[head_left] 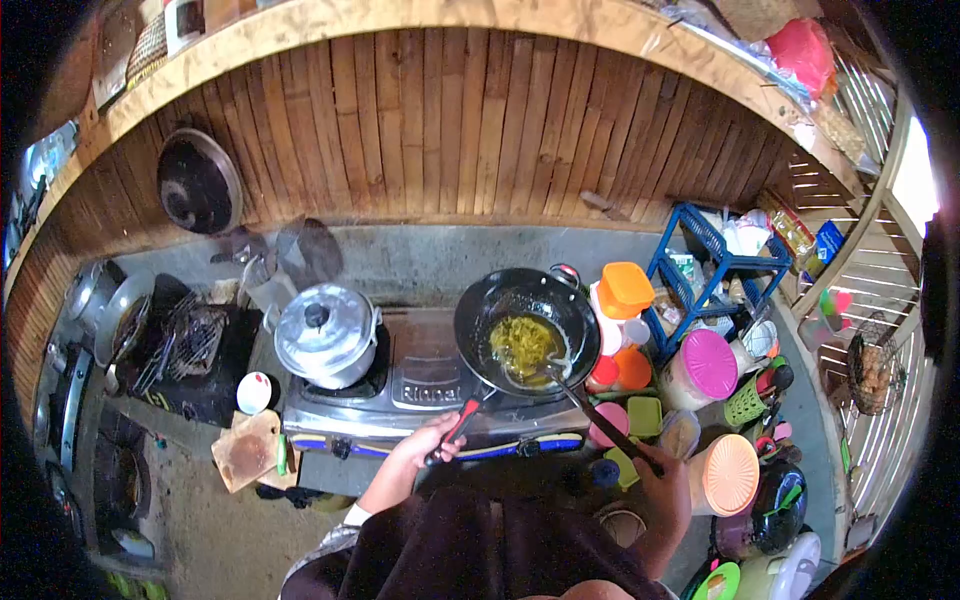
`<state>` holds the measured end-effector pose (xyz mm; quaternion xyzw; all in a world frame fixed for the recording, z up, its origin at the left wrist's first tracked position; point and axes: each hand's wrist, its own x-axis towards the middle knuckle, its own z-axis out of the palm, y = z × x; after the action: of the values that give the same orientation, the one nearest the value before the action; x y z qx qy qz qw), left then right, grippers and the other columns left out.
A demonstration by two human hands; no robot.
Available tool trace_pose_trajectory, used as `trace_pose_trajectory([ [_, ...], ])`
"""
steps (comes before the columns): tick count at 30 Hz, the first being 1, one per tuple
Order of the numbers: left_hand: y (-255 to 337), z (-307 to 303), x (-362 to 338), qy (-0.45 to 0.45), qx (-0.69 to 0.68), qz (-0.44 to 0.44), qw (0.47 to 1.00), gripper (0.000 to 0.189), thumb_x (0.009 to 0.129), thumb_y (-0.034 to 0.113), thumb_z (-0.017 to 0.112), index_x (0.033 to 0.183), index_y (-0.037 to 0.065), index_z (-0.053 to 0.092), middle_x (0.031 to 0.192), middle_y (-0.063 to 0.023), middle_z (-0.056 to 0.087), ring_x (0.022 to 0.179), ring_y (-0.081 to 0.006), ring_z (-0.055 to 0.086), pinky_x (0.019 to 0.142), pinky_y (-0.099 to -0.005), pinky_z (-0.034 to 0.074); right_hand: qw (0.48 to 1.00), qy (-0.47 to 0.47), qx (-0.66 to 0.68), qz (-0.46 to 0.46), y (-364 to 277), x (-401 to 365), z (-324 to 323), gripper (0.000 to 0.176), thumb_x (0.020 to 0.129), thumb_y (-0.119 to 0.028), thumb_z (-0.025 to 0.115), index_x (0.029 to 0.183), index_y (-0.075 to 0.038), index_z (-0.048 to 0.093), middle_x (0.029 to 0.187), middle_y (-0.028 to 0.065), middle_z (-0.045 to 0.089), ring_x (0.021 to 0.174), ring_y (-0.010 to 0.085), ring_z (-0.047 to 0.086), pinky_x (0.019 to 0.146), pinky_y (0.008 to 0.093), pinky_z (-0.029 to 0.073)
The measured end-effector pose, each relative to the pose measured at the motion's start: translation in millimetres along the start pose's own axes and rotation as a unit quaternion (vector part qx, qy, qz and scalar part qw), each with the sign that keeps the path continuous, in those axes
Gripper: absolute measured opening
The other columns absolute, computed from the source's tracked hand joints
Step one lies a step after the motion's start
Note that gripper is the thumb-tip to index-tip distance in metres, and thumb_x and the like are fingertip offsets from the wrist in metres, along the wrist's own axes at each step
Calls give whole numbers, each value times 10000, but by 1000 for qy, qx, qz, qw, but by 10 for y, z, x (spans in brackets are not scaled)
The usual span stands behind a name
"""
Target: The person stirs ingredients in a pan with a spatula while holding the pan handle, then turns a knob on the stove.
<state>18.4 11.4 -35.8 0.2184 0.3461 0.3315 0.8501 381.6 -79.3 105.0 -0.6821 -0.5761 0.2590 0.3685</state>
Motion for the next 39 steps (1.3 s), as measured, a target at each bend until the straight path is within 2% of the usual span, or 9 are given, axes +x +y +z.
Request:
trace_pose_trajectory([
  [14, -38, -27, 17, 7, 21, 9, 1000, 171, 967, 319, 368, 974, 159, 428, 669, -41, 468, 451, -49, 350, 376, -178, 272, 997, -29, 17, -66, 664, 479, 839, 337, 821, -117, 604, 1134, -5, 548, 957, 169, 635, 922, 246, 607, 820, 328, 448],
  [19, -20, -13, 9, 6, -15, -9, 1000, 156, 967, 300, 380, 924, 152, 405, 665, -45, 469, 459, -55, 357, 391, -186, 285, 973, -5, 71, -220, 736, 554, 1229, 390, 842, -104, 572, 1206, -2, 479, 1060, 178, 587, 987, 237, 566, 862, 321, 423],
  [20, -12, 1, 4, 3, -5, -5, 1000, 156, 969, 300, 374, 918, 155, 405, 663, -44, 464, 457, -56, 357, 391, -187, 288, 979, -28, 73, -189, 658, 539, 1237, 396, 843, -111, 562, 1201, 21, 460, 1126, 256, 540, 1083, 348, 524, 922, 405, 395],
  [23, -5, 0, 8, -1, -12, -13, 1000, 155, 969, 299, 376, 920, 155, 406, 664, -46, 467, 458, -56, 358, 390, -188, 292, 990, -55, 86, -98, 553, 460, 1260, 399, 838, -102, 561, 1205, 17, 458, 1125, 259, 540, 1091, 354, 516, 944, 406, 379],
  [25, -1, 4, 13, 3, 3, -10, 1000, 156, 968, 298, 378, 918, 154, 406, 665, -50, 470, 457, -59, 359, 389, -190, 294, 984, -11, 72, -165, 711, 461, 1280, 402, 834, -98, 562, 1208, 8, 458, 1123, 247, 549, 1090, 358, 516, 953, 404, 373],
  [27, 1, 3, 5, 14, 16, -7, 1000, 157, 967, 300, 380, 920, 152, 405, 665, -53, 471, 456, -61, 358, 388, -191, 294, 986, -2, 39, -160, 717, 415, 1190, 386, 849, -89, 556, 1217, -1, 479, 1083, 178, 584, 1011, 225, 549, 885, 314, 401],
  [32, 4, 11, 11, 26, 29, -12, 999, 154, 971, 302, 367, 924, 158, 396, 656, -52, 465, 453, -62, 349, 387, -192, 291, 988, 49, 108, -97, 630, 321, 902, 290, 809, -98, 634, 1081, -8, 591, 851, 12, 609, 769, 83, 536, 706, 233, 439],
  [36, 18, 41, -4, 35, 53, -17, 998, 161, 975, 312, 347, 921, 165, 384, 637, -38, 451, 451, -61, 339, 386, -194, 287, 980, 76, 186, 3, 211, 151, 583, 250, 790, -48, 650, 1029, 19, 619, 837, 14, 612, 728, 66, 534, 684, 204, 429],
  [39, 38, 91, -17, 60, 104, -15, 993, 172, 976, 318, 333, 912, 164, 375, 621, -23, 437, 449, -59, 334, 384, -197, 282, 976, 122, 179, -32, 171, 118, 522, 214, 797, -53, 646, 997, 23, 632, 829, 13, 614, 741, 70, 536, 691, 208, 429],
])
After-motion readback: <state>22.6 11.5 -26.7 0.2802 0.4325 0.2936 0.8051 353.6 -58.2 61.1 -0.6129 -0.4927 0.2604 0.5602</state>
